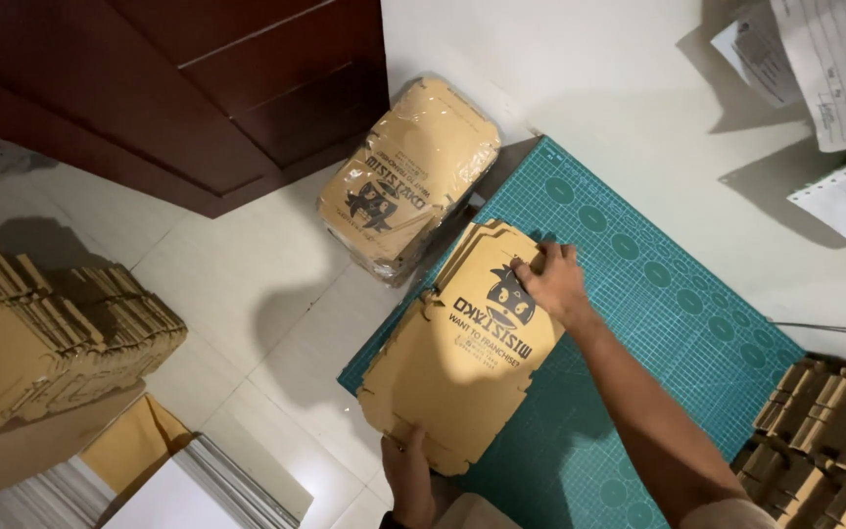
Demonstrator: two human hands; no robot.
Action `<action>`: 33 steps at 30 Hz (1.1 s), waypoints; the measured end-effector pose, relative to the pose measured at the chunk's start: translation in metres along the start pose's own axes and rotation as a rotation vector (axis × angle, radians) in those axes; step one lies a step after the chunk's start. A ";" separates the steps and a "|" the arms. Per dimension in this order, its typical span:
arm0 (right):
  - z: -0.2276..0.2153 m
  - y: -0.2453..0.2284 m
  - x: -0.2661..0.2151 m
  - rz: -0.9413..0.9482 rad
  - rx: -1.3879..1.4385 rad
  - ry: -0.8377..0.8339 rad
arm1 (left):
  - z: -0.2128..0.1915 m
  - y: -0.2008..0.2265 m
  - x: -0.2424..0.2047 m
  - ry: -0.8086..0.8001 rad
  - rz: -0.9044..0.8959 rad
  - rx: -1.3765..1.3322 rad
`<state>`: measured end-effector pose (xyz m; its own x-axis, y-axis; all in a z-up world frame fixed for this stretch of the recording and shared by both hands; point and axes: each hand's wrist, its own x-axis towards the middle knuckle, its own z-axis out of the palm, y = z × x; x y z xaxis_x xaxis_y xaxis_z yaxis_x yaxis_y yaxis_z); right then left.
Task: The person repeatedly picks up stacks of flat cardboard boxes, fans them to separate the pieces, and places them on a green cutting mat. The boxes are handled one stack at a time and set down in a growing pile.
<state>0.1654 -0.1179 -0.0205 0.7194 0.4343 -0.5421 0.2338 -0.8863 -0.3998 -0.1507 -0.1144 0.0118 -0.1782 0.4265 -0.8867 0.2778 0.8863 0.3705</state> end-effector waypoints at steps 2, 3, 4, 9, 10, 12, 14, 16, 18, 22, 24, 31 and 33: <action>0.005 0.004 0.000 -0.041 -0.023 0.040 | -0.001 -0.003 0.000 0.032 -0.013 -0.002; 0.003 0.001 -0.004 -0.054 -0.007 0.039 | -0.001 -0.006 0.005 0.057 -0.022 0.054; 0.001 -0.003 -0.008 -0.067 0.010 0.038 | -0.002 -0.009 0.009 0.082 -0.032 0.110; -0.001 -0.004 -0.012 -0.071 0.049 0.050 | 0.000 -0.006 0.000 0.078 -0.008 -0.033; -0.003 -0.005 -0.013 -0.045 0.068 0.054 | 0.002 0.002 -0.008 0.071 -0.036 -0.124; -0.006 -0.005 -0.011 -0.027 0.047 0.049 | 0.002 0.005 -0.013 0.050 -0.031 -0.151; -0.011 -0.009 -0.012 -0.007 0.025 0.042 | 0.001 0.020 -0.031 0.031 -0.029 -0.177; -0.019 -0.018 -0.017 0.025 0.023 -0.043 | 0.000 0.048 -0.062 -0.017 -0.177 -0.310; -0.016 -0.016 -0.015 0.018 0.016 -0.026 | 0.001 0.031 -0.042 -0.013 -0.119 -0.301; -0.015 -0.012 -0.011 -0.005 0.027 -0.013 | -0.003 0.018 -0.028 0.059 -0.091 -0.156; -0.019 -0.013 -0.010 -0.009 0.031 -0.055 | -0.004 0.006 -0.013 0.051 -0.048 -0.276; -0.027 -0.022 -0.017 -0.006 0.031 -0.164 | -0.017 0.011 -0.008 -0.199 0.006 -0.537; -0.027 -0.020 -0.020 0.010 0.069 -0.156 | -0.013 0.028 -0.027 -0.209 -0.019 -0.543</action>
<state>0.1644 -0.1130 0.0183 0.6101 0.4497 -0.6524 0.1772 -0.8800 -0.4408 -0.1505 -0.0986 0.0499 0.0273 0.4138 -0.9100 -0.2575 0.8825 0.3936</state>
